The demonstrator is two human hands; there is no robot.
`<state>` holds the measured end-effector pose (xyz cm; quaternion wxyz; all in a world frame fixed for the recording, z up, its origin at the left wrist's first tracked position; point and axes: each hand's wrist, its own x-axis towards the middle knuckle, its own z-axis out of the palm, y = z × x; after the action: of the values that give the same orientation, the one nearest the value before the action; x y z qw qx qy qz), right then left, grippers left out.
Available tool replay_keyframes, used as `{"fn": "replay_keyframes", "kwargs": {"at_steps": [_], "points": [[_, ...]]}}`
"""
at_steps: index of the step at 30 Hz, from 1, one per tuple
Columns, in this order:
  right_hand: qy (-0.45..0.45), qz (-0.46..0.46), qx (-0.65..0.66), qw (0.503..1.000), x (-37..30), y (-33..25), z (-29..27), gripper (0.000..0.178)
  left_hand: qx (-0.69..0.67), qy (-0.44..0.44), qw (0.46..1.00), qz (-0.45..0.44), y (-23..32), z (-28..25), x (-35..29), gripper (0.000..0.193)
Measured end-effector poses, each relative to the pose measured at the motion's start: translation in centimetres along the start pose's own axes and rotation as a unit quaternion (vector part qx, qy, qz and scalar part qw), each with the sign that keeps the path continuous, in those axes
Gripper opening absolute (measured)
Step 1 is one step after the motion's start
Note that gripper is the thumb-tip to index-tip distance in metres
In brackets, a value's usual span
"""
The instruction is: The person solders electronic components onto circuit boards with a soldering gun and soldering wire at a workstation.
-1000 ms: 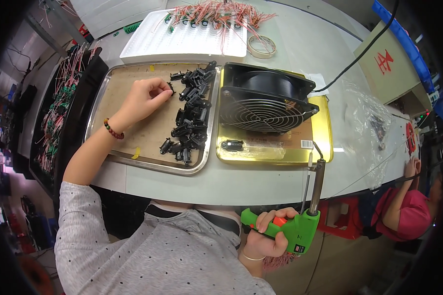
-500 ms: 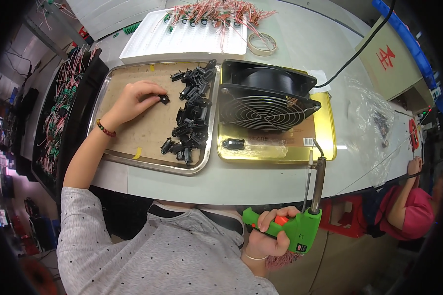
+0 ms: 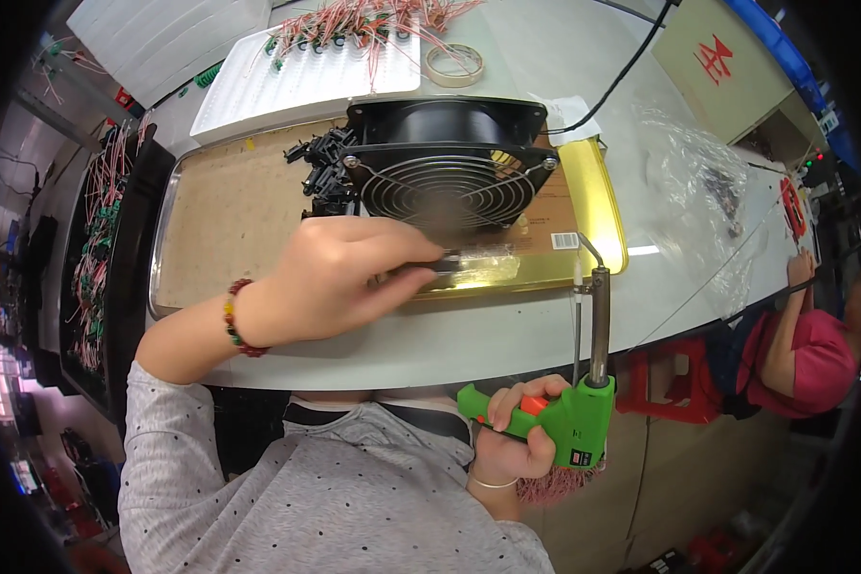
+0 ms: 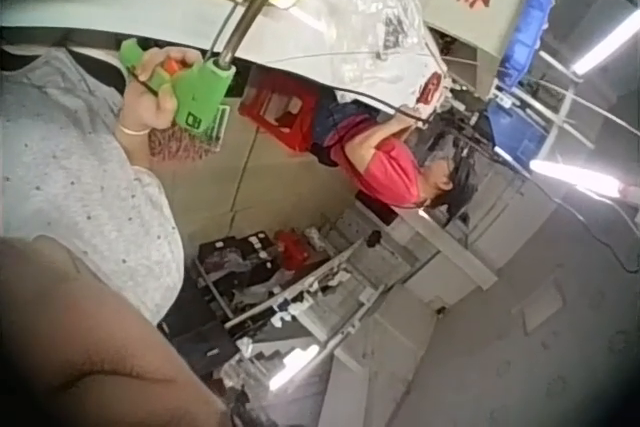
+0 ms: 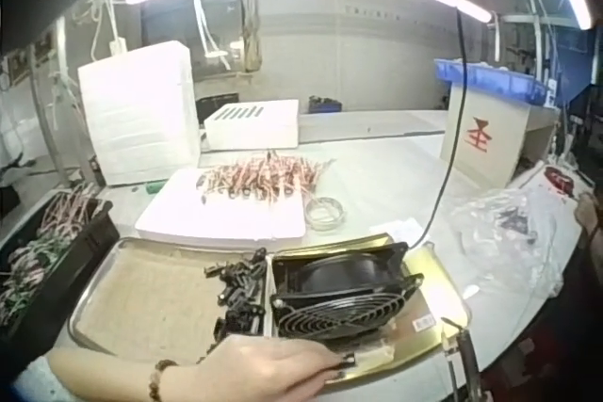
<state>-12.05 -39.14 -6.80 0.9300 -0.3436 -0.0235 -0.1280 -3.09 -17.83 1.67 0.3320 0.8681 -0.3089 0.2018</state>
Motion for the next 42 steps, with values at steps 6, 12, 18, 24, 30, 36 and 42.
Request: {"fn": "replay_keyframes", "kwargs": {"at_steps": [6,12,18,24,30,36,42], "points": [[-0.006,-0.006,-0.004,1.000,-0.1,-0.1,-1.0,0.043,0.032,-0.089,0.995,-0.036,0.0,2.4,0.6,0.010],[0.005,-0.012,-0.007,1.000,0.1,0.0,-1.4,0.044,0.045,-0.064,0.997,-0.028,-0.4,2.6,0.4,0.009],[0.010,0.001,-0.007,1.000,0.5,0.2,-0.9,0.046,0.066,-0.079,0.994,-0.038,-0.4,2.2,0.8,0.009],[0.011,0.010,-0.002,1.000,0.4,0.0,-0.3,0.047,0.141,-0.133,0.981,-0.001,0.0,1.5,0.4,0.015],[0.017,0.000,-0.020,1.000,0.0,0.0,-1.4,0.046,0.084,-0.015,0.991,0.107,4.6,-2.0,-1.5,0.035],[0.014,-0.004,-0.029,0.999,0.5,-0.6,-0.9,0.046,-0.016,0.122,0.929,0.350,9.5,-6.1,1.4,0.018],[-0.033,-0.010,0.003,0.999,0.8,0.2,0.2,0.043,0.030,0.184,0.968,0.166,7.2,-7.7,-1.5,0.014]]}}
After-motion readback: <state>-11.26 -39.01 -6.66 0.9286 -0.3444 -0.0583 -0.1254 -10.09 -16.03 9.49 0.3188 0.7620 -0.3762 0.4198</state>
